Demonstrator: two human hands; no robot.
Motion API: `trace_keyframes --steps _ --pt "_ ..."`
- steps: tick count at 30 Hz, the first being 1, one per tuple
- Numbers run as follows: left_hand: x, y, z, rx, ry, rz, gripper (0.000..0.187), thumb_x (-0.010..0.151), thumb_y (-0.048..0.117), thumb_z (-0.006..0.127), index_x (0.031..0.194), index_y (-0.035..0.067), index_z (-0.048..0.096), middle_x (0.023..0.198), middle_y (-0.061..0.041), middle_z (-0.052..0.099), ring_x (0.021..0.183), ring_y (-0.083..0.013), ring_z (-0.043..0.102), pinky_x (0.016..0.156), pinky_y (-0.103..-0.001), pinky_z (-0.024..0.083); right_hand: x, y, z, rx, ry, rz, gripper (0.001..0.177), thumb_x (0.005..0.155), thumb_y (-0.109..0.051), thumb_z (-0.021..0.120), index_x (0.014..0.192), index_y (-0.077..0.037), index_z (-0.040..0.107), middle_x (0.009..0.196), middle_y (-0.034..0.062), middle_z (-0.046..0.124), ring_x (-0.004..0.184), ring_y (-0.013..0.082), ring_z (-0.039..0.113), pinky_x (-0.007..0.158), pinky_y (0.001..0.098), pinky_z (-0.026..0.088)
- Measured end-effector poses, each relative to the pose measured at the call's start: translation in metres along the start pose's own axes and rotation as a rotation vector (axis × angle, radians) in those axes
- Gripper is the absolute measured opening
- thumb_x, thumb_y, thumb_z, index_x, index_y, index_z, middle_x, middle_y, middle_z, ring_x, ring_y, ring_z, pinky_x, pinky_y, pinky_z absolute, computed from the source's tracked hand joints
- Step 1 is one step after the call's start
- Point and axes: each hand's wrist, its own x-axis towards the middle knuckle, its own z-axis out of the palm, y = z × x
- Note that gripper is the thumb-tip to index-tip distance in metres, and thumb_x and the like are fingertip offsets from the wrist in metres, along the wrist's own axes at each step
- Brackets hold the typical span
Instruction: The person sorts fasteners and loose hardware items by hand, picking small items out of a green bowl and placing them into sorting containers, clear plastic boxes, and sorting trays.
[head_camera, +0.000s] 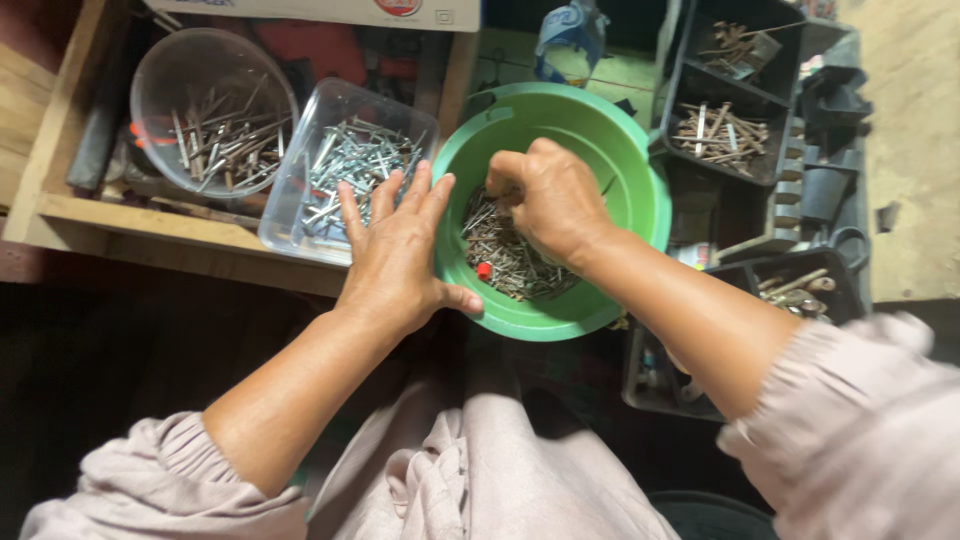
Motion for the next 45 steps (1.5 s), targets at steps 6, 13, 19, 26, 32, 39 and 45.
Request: trace_keyframes --steps 6,13,19,26,32,39,45 --pt "0.001 0.002 0.001 0.015 -0.025 -0.041 0.145 0.034 0.046 0.101 0.158 0.014 0.033 0.162 -0.013 0.026 0.150 -0.0361 0.019 0.119 -0.064 -0.006 0.005 0.012 0.050 -0.070 -0.073 -0.063 0.021 0.074 -0.004 0.078 0.091 -0.014 0.071 0.086 0.0115 0.067 0.088 0.0332 0.066 0.077 0.0466 0.053" --pt "0.002 0.004 -0.002 0.031 -0.046 -0.052 0.146 0.033 0.046 0.101 0.158 0.016 0.033 0.163 -0.012 0.026 0.151 -0.0345 0.019 0.119 -0.063 -0.006 0.011 0.015 0.042 -0.229 -0.176 -0.207 0.018 0.070 -0.006 0.077 0.084 -0.017 0.071 0.085 0.0111 0.065 0.086 0.0342 0.061 0.077 0.0449 0.050" --pt "0.002 0.004 -0.003 0.069 -0.055 -0.042 0.146 0.034 0.048 0.101 0.158 0.014 0.032 0.168 -0.014 0.025 0.150 -0.0347 0.019 0.119 -0.064 -0.006 0.006 0.008 0.031 -0.159 -0.169 -0.243 0.021 0.073 -0.004 0.078 0.089 -0.015 0.070 0.079 0.0100 0.066 0.084 0.0312 0.062 0.077 0.0452 0.051" --pt "0.003 0.006 -0.005 0.079 -0.069 -0.025 0.143 0.035 0.047 0.101 0.154 0.011 0.030 0.162 -0.016 0.026 0.151 -0.0355 0.018 0.119 -0.064 -0.006 -0.016 -0.015 -0.026 0.419 0.126 0.382 0.026 0.076 -0.002 0.084 0.096 -0.010 0.069 0.080 0.0024 0.076 0.078 0.0118 0.075 0.069 0.0260 0.057" --pt "0.006 0.007 -0.007 0.109 -0.122 -0.024 0.150 0.037 0.048 0.101 0.162 0.014 0.023 0.169 -0.017 0.020 0.153 -0.0347 0.012 0.120 -0.063 -0.005 -0.039 0.022 -0.134 0.315 0.437 0.211 0.027 0.089 0.004 0.081 0.111 -0.002 0.066 0.095 0.0052 0.077 0.086 0.0098 0.075 0.079 0.0247 0.060" --pt "0.039 -0.001 -0.018 0.221 -0.239 0.241 0.160 0.035 0.051 0.104 0.163 0.012 0.016 0.167 -0.023 0.006 0.154 -0.0371 0.004 0.124 -0.049 0.004 -0.033 0.063 -0.178 -0.002 0.642 0.137 0.025 0.080 0.004 0.085 0.098 -0.003 0.070 0.097 0.0056 0.075 0.086 0.0125 0.072 0.076 0.0260 0.060" --pt "0.046 -0.008 -0.016 0.153 -0.263 0.324 0.159 0.033 0.048 0.104 0.160 0.008 0.016 0.166 -0.020 0.009 0.155 -0.0344 0.007 0.125 -0.045 0.008 -0.025 0.022 -0.096 0.400 0.246 0.082 0.022 0.085 0.006 0.074 0.103 -0.004 0.064 0.098 0.0048 0.073 0.090 0.0120 0.078 0.080 0.0273 0.066"
